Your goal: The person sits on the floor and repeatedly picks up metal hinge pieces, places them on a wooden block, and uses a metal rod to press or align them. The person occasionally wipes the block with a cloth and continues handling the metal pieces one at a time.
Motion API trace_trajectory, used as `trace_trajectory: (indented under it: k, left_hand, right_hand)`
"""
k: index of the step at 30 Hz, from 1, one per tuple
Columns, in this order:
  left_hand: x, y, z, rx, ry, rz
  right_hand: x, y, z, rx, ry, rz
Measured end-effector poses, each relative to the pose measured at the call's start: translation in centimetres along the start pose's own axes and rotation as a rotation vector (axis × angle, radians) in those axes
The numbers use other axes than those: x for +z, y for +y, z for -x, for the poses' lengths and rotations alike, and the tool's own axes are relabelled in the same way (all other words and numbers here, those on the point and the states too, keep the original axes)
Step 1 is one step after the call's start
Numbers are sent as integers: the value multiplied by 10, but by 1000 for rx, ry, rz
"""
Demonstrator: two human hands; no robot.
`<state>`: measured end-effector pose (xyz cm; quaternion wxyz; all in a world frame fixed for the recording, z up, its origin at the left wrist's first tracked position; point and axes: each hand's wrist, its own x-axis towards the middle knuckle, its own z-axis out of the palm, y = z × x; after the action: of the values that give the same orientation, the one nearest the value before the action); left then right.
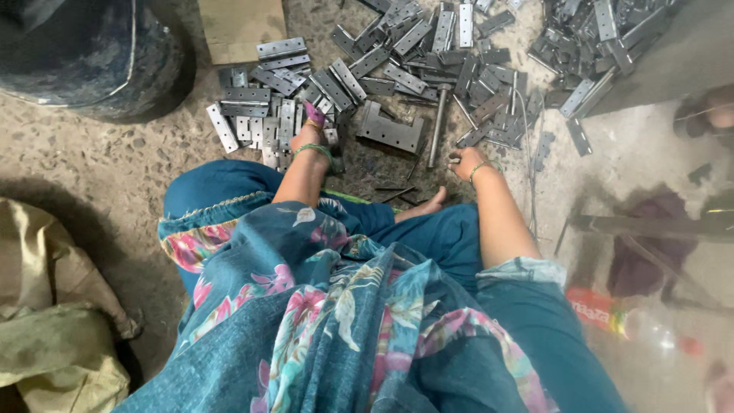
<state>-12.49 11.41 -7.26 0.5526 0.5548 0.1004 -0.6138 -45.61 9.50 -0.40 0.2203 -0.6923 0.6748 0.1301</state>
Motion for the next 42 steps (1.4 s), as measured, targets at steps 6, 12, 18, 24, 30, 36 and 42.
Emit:
trace_trajectory:
  k: [6, 12, 18, 24, 30, 36, 42]
  left_hand:
    - [-3, 26, -31, -61, -6, 16]
    - [-18, 38, -51, -76, 9, -5]
    - [-13, 34, -62, -57, 104, -92]
    - [-10, 77, -54, 8, -91, -55]
    - [-36, 106, -47, 48, -142, 26]
    - [-32, 87, -57, 177, -369, -71]
    - [-18, 73, -27, 108, -430, -232]
  right_hand:
    - [-20, -34, -37, -21, 175, 50]
    - [-30, -105, -96, -78, 287, 64]
    - [-29, -134, -152, 7, 88, 133]
    - [-13, -125, -169, -114, 350, 407]
    - [-25, -126, -163, 49, 349, 198]
    - [-10, -101, -96, 207, 378, -853]
    - [19, -119, -44, -15, 684, -1437]
